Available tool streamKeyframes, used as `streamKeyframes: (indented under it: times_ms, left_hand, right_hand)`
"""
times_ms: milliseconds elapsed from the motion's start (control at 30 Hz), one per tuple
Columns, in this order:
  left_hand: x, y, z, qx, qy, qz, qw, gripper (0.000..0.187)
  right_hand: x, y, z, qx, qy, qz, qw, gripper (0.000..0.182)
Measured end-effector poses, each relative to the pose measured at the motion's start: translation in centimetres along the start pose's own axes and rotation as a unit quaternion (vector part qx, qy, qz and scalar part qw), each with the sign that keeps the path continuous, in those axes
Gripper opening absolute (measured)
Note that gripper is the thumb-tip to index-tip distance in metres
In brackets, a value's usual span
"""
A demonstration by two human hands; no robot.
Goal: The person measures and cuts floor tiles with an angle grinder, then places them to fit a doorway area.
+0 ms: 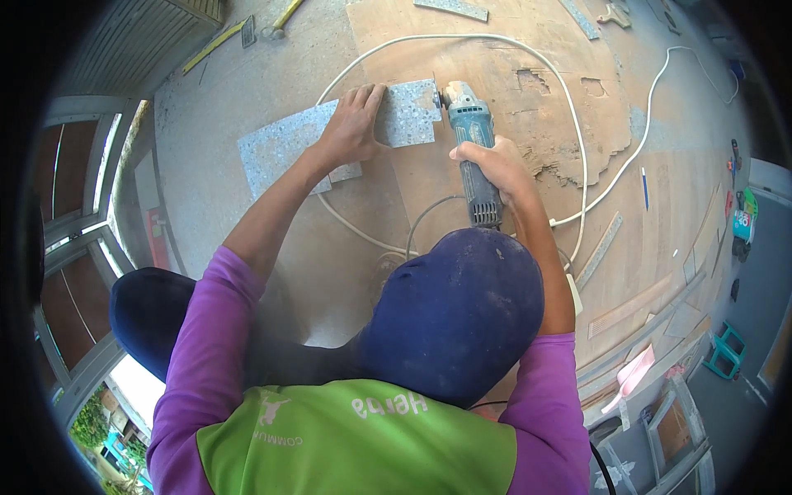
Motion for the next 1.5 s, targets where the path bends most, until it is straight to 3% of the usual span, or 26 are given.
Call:
streamKeyframes:
  times_ms: [100, 900, 1500]
  left_hand:
    - [0.2, 0.4, -0.3, -0.054, -0.012, -0.002, 0.998, 0.117]
    - [-2.3, -0.7, 1.0, -0.014, -0.039, 0.004, 0.999, 0.117]
    - [-0.8, -0.2, 0.4, -0.053, -0.031, 0.02, 0.998, 0.118]
  right_hand:
    - [-0.3, 0.4, 0.3, -0.007, -0.016, 0.016, 1.0, 0.034]
    - [0.7, -0.1, -2.0, 0.002, 0.014, 0.013, 1.0, 0.035]
    - [-1.7, 0.5, -1.0, -0.008, -0.011, 0.0, 1.0, 0.033]
Point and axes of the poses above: each hand's wrist, its own z-axis towards the middle knuckle, its own y-axis out of the palm, x = y × z, the point moved 8 cm from there along z, towards the middle knuckle, and after that the axes turned 10 degrees about z, right-handed, at the moved point
